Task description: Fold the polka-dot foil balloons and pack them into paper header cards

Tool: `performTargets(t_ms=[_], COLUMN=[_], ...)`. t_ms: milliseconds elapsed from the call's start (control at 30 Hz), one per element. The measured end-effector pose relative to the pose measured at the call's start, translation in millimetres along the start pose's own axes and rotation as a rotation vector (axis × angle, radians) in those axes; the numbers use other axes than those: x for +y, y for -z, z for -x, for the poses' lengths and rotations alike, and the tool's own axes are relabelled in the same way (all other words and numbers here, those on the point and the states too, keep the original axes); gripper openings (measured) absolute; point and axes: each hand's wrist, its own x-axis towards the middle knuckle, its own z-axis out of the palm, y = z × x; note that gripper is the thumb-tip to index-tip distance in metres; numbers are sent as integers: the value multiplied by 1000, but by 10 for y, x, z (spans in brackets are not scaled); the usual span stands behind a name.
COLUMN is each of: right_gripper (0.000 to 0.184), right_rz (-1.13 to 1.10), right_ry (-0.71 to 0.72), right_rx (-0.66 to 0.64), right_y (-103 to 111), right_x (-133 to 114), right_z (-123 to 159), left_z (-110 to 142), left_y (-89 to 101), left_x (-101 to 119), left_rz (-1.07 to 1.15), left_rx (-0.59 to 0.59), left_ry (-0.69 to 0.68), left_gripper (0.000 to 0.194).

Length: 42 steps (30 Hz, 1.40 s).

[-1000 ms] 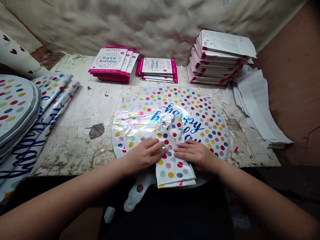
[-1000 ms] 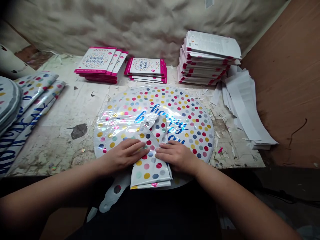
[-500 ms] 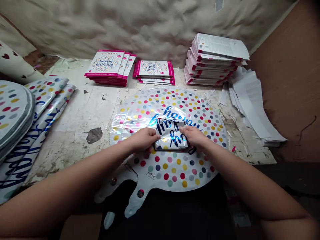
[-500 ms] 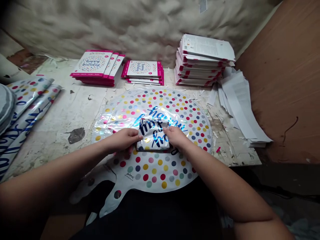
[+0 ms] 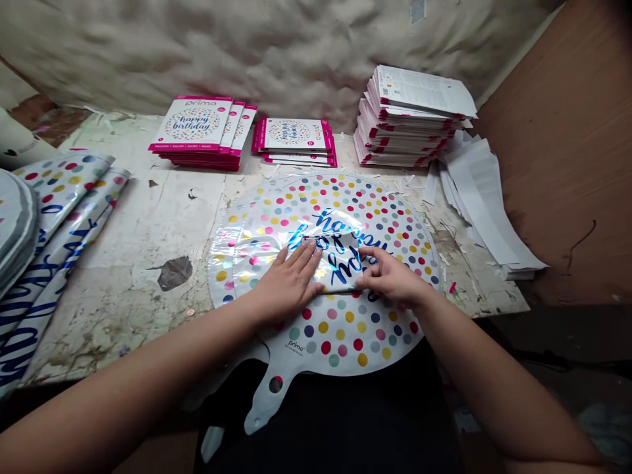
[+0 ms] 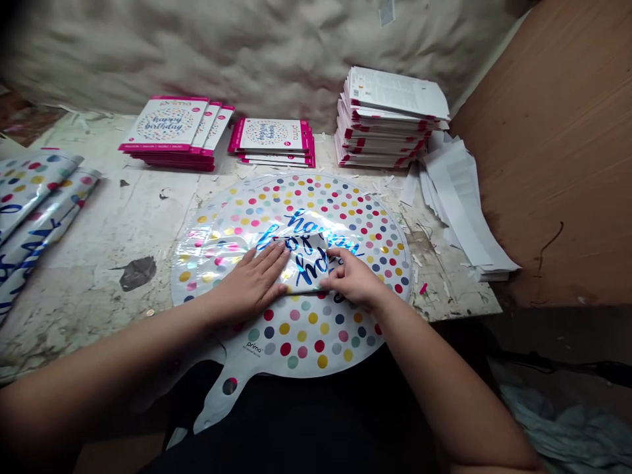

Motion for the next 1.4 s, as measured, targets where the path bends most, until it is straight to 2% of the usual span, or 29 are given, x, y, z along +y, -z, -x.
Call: performTargets(t_ms=[67, 167, 200, 267, 333, 367, 433, 500, 567, 633, 700, 800, 900, 967, 1000, 1067, 1100, 1167, 1200, 1267, 1333, 1400], right_gripper=[52, 42, 38, 32, 42, 50, 70, 82, 85, 85, 83, 81, 78, 76, 75, 75, 76, 87, 90, 81, 63, 48], right_rz=[37, 332, 466, 722, 922, 994, 1073, 1078, 1068, 1066, 1060, 1034, 1022, 1042, 1065, 1140, 1193, 1306, 1316, 1340, 1364, 1391], right_ry=[-26, -40, 9, 217, 422, 462, 416, 349, 360, 404, 440, 465, 504, 555, 573, 541, 469, 234, 196, 158, 179, 204], right_rx=[31, 189, 268, 394, 413, 387, 327, 283, 260, 238, 228, 219, 164, 226, 313, 570, 679, 789, 808, 793, 769, 779], right_y=[59, 58, 17, -124, -292, -361, -427, -393, -302, -218, -186, -221, -193, -15, 138, 557, 800, 1279, 1487, 1798, 1967, 2035], right_x=[27, -30, -63, -112, -108, -85, -21, 23, 15, -36, -83, -73, -88, -269, -429, -851, -1082, -1500, -1659, -1853, -1899, -1870], right_z=[39, 60, 55, 16, -68, -126, -256, -389, -510, -606, -655, -633, -595, -646, -708, -899, -1016, -1249, -1345, -1472, -1515, -1508], left_z=[4, -1, -14, -62, -126, -154, -180, -161, -119, -102, -140, -277, -395, -417, -409, -363, -324, -209, -130, 68, 294, 497], left_y=[5, 23, 39, 87, 155, 194, 276, 361, 439, 499, 531, 530, 526, 567, 605, 702, 752, 822, 834, 797, 688, 542], left_x=[10, 4, -6, -41, -95, -126, -187, -233, -256, -262, -259, -252, -240, -225, -214, -186, -171, -153, -158, -209, -317, -448], left_rz=[-4, -13, -12, 2, 32, 58, 181, 481, 923, 1337, 1602, 1758, 1661, 1600, 1611, 1700, 1747, 1826, 1846, 1840, 1797, 1749], left_rx=[3, -6, -18, -61, -113, -126, -67, 74, 125, 58, -27, -105, -141, -100, -76, -28, -4, 59, 100, 143, 163, 199], left_ry=[13, 8, 0, -23, -36, -33, 17, 161, 350, 507, 609, 697, 712, 708, 705, 710, 710, 662, 620, 563, 589, 668], left_gripper=[60, 61, 63, 68, 80, 90, 105, 96, 71, 48, 30, 23, 29, 32, 33, 37, 40, 48, 51, 56, 57, 57])
